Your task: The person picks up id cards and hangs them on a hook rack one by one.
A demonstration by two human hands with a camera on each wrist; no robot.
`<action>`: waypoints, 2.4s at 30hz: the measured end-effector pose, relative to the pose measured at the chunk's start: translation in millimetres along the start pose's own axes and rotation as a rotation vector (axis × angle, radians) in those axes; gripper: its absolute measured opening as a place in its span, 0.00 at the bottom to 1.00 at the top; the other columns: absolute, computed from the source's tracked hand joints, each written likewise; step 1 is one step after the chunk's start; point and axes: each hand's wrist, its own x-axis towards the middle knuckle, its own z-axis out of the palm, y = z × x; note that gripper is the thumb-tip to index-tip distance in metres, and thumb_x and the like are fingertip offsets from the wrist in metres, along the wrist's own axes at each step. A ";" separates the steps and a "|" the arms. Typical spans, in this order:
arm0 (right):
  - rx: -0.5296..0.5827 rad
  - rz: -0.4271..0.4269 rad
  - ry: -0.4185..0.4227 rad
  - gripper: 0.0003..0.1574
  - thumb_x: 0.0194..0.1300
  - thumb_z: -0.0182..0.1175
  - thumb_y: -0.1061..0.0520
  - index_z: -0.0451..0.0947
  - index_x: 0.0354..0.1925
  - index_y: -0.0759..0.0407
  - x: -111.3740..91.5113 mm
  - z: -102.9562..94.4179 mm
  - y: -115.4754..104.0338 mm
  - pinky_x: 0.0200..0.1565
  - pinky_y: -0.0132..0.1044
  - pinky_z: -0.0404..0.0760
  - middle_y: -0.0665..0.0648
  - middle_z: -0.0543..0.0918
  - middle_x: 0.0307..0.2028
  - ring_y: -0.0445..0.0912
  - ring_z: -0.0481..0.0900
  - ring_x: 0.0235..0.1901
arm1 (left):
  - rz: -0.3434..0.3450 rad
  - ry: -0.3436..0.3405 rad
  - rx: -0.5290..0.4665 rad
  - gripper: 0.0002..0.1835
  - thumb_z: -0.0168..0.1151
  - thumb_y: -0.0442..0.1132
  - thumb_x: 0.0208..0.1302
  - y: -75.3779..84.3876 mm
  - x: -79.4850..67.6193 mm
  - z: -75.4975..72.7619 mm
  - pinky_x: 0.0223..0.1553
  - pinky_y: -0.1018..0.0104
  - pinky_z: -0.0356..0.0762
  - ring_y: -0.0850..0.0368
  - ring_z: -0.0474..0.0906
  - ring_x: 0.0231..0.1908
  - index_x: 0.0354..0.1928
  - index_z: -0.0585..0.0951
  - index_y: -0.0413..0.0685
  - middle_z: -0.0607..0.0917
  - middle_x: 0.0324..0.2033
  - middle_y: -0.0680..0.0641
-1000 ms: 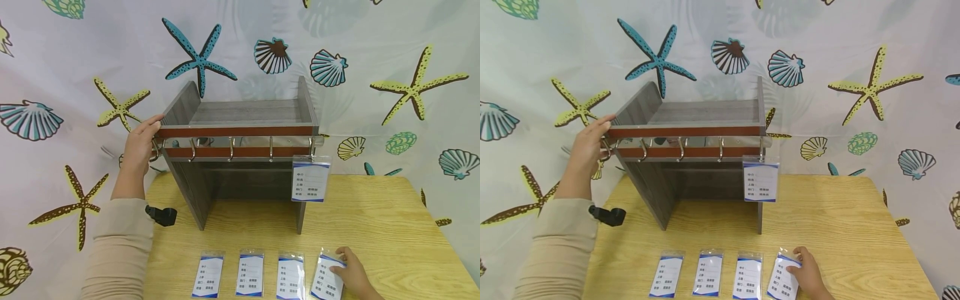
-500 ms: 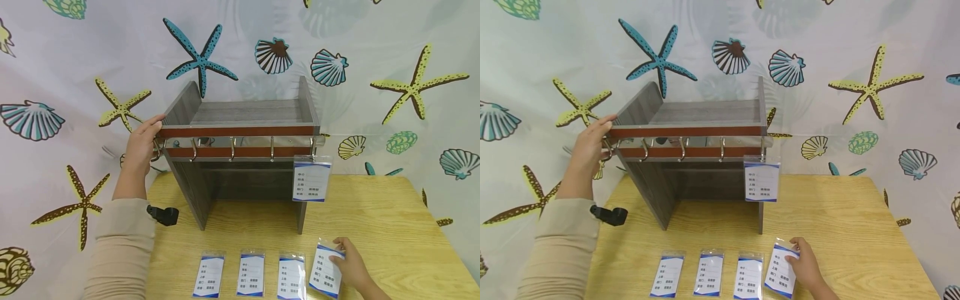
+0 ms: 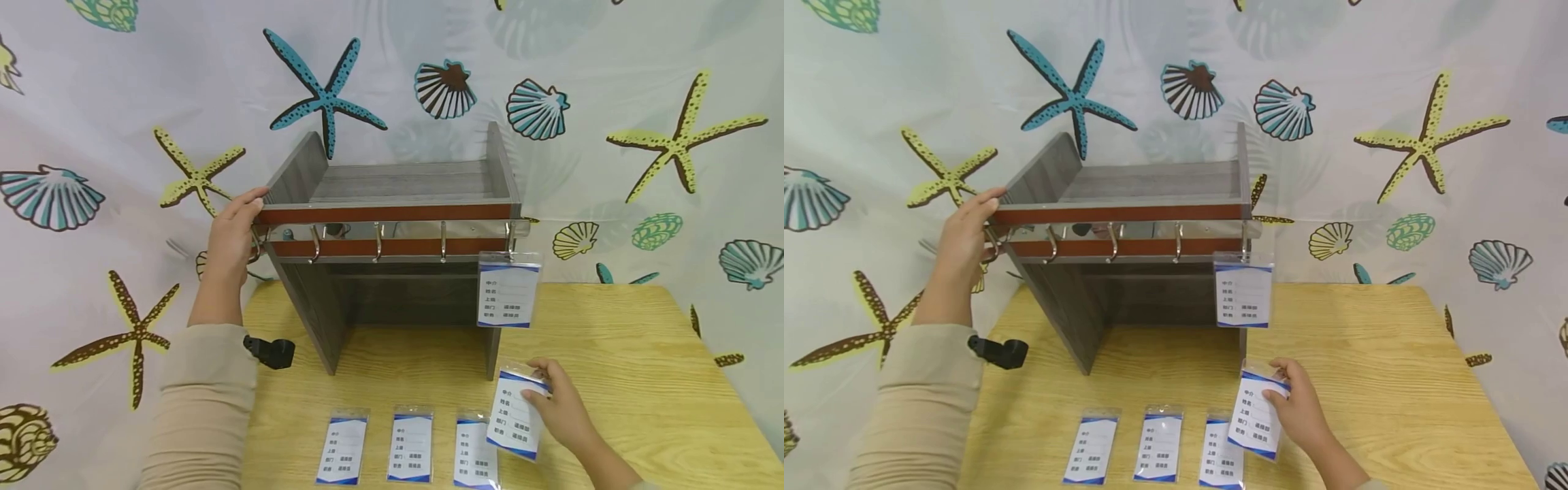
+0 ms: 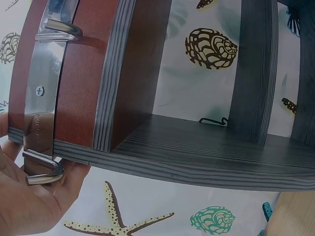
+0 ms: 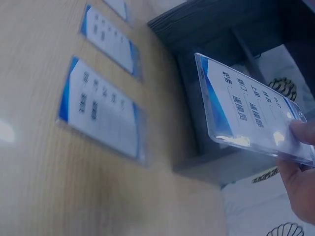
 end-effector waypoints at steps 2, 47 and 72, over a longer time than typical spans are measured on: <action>0.027 -0.015 0.005 0.25 0.52 0.56 0.72 0.64 0.50 0.66 1.3 1.2 -8.6 0.39 0.40 0.72 0.61 0.70 0.39 0.52 0.71 0.40 | 0.006 0.006 -0.002 0.25 0.39 0.55 0.64 0.1 -0.1 0.5 0.57 0.47 0.42 0.53 0.42 0.63 0.61 0.64 0.58 0.54 0.63 0.52; 0.179 -0.309 -0.018 0.21 0.53 0.58 0.69 0.71 0.47 0.60 28.7 10.2 -115.6 0.28 0.34 0.75 0.59 0.73 0.41 0.47 0.72 0.32 | -0.006 -0.015 -0.032 0.24 0.40 0.55 0.64 -4.1 -2.1 -1.4 0.57 0.45 0.40 0.53 0.40 0.63 0.61 0.64 0.58 0.53 0.63 0.52; 0.198 -0.397 -0.028 0.20 0.58 0.55 0.64 0.70 0.50 0.55 62.9 12.8 -164.7 0.22 0.35 0.75 0.57 0.75 0.35 0.46 0.74 0.24 | 0.017 0.001 -0.022 0.25 0.39 0.55 0.64 -2.7 -1.3 -1.8 0.57 0.47 0.42 0.53 0.42 0.63 0.61 0.64 0.57 0.55 0.63 0.51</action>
